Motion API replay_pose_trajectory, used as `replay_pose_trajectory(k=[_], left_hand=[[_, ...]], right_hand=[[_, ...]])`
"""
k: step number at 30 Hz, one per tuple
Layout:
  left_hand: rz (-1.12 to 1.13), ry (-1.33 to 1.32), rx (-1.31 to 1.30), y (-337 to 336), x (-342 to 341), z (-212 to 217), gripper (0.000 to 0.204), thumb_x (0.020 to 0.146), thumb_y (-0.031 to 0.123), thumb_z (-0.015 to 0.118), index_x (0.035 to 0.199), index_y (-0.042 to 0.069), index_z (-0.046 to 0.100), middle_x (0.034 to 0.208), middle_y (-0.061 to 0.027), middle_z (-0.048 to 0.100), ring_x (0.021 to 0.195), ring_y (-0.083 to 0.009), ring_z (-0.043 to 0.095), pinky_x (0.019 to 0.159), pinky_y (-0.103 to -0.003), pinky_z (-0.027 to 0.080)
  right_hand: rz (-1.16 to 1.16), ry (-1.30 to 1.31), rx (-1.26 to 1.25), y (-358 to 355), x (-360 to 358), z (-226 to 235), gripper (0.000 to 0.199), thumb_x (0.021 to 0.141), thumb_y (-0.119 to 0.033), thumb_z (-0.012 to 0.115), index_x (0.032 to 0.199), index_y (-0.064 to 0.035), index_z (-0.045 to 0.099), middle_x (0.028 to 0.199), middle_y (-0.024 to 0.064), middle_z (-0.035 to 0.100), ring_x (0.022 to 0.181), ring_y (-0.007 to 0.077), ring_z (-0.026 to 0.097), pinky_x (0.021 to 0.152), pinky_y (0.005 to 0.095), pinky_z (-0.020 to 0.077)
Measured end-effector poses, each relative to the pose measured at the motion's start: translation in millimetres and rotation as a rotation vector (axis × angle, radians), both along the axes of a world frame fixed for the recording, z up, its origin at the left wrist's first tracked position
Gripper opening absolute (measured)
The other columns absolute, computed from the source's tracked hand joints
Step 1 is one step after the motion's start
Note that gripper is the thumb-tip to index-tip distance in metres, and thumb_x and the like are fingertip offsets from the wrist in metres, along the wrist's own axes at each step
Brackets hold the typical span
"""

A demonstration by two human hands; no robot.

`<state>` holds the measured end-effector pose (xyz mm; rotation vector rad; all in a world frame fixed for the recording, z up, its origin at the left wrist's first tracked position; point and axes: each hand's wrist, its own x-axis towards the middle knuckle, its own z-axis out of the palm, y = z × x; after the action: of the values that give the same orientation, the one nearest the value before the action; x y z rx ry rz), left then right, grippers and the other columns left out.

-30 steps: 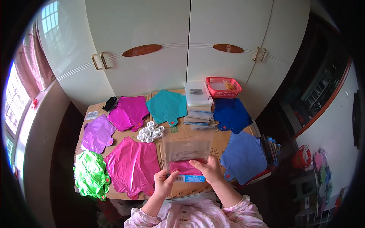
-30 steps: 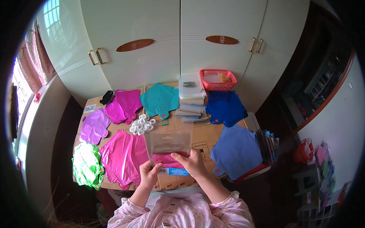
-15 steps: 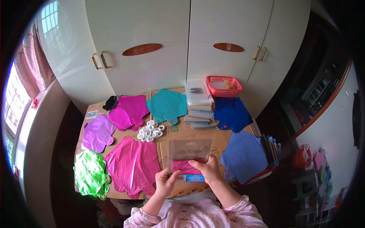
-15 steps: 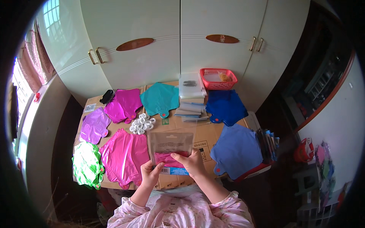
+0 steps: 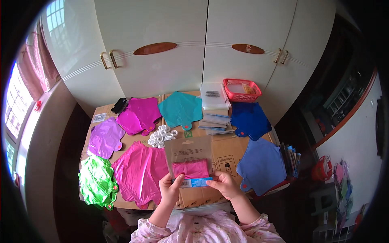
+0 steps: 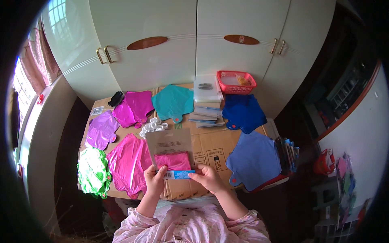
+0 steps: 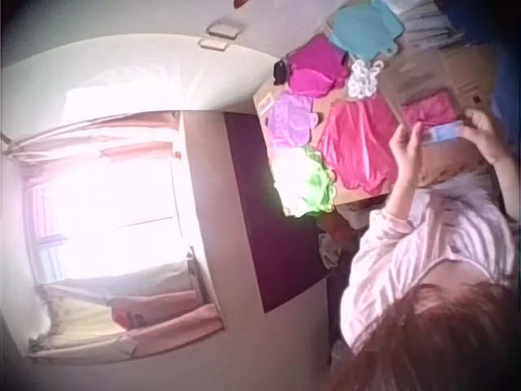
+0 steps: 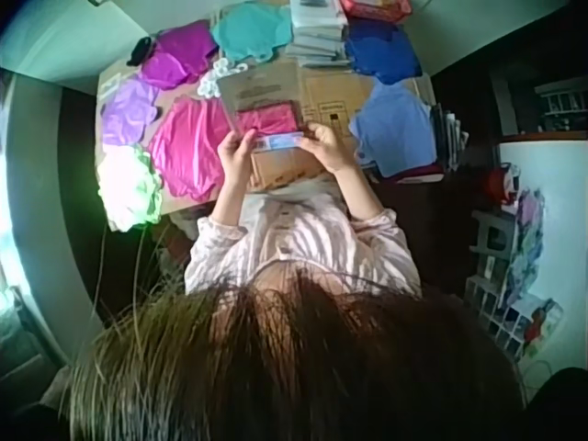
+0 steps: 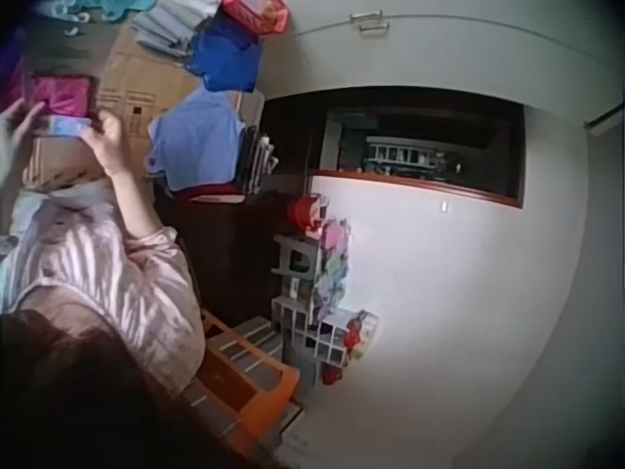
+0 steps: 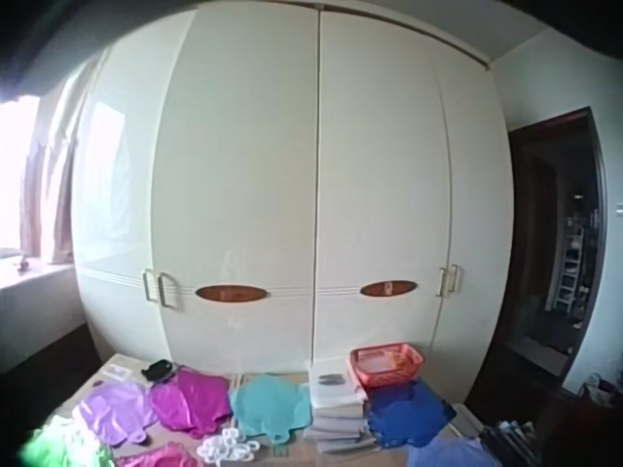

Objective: Packaging various colorful plastic components into individual plastic bags at a workbench.

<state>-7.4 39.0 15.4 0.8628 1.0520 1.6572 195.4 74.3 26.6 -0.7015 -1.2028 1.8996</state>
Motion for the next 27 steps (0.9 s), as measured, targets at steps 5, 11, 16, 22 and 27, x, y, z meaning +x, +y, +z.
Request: replay_pose_trajectory(k=[5, 11, 16, 22, 27], left_hand=[[-0.012, 0.038, -0.02, -0.4, 1.2, -2.6, 0.006, 0.087, 0.006, 0.066, 0.089, 0.001, 0.065, 0.079, 0.0021, 0.064, 0.069, -0.0028, 0.054, 0.062, -0.02, 0.045], [-0.253, -0.126, -0.037, 0.1, -7.3, 1.4, 0.006, 0.087, 0.006, 0.065, 0.089, 0.0, 0.064, 0.082, -0.003, 0.066, 0.07, -0.0091, 0.061, 0.065, -0.025, 0.052], [-0.317, -0.223, -0.096, -2.7, -16.0, -6.6, 0.006, 0.087, 0.004, 0.064, 0.089, -0.001, 0.065, 0.085, -0.0081, 0.068, 0.075, -0.0136, 0.065, 0.068, -0.027, 0.055], [-0.274, -0.196, -0.092, -1.5, -11.7, -9.2, 0.007, 0.087, 0.005, 0.064, 0.089, -0.002, 0.066, 0.082, -0.0085, 0.069, 0.073, -0.0142, 0.066, 0.065, -0.026, 0.054], [-0.257, -0.205, -0.092, -3.1, -10.1, -5.8, 0.008, 0.088, 0.005, 0.064, 0.089, -0.002, 0.066, 0.082, -0.0092, 0.069, 0.071, -0.0149, 0.066, 0.063, -0.025, 0.053]], right_hand=[[-0.146, 0.002, -0.034, -2.8, -5.8, -6.1, 0.014, 0.088, -0.003, 0.06, 0.1, 0.0021, 0.065, 0.092, 0.0068, 0.068, 0.082, 0.01, 0.063, 0.079, 0.0237, 0.0505], [-0.25, 0.017, -0.005, -4.5, -5.6, -7.7, 0.011, 0.088, -0.004, 0.061, 0.096, 0.0026, 0.065, 0.088, 0.0063, 0.068, 0.08, 0.0096, 0.062, 0.076, 0.0232, 0.0506], [-0.261, -0.013, 0.052, -4.7, -6.4, -6.8, 0.008, 0.089, -0.006, 0.061, 0.087, 0.0008, 0.063, 0.084, 0.0052, 0.066, 0.076, 0.008, 0.061, 0.072, 0.0224, 0.0498], [-0.296, -0.07, 0.142, -7.1, -6.8, -4.8, 0.01, 0.091, -0.008, 0.061, 0.086, 0.0008, 0.062, 0.081, 0.0039, 0.066, 0.074, 0.0073, 0.06, 0.071, 0.0221, 0.0491], [-0.33, -0.095, 0.198, -9.0, -9.9, -0.8, 0.011, 0.091, -0.008, 0.06, 0.085, 0.001, 0.062, 0.081, 0.0035, 0.066, 0.074, 0.0069, 0.06, 0.07, 0.0217, 0.0484]])
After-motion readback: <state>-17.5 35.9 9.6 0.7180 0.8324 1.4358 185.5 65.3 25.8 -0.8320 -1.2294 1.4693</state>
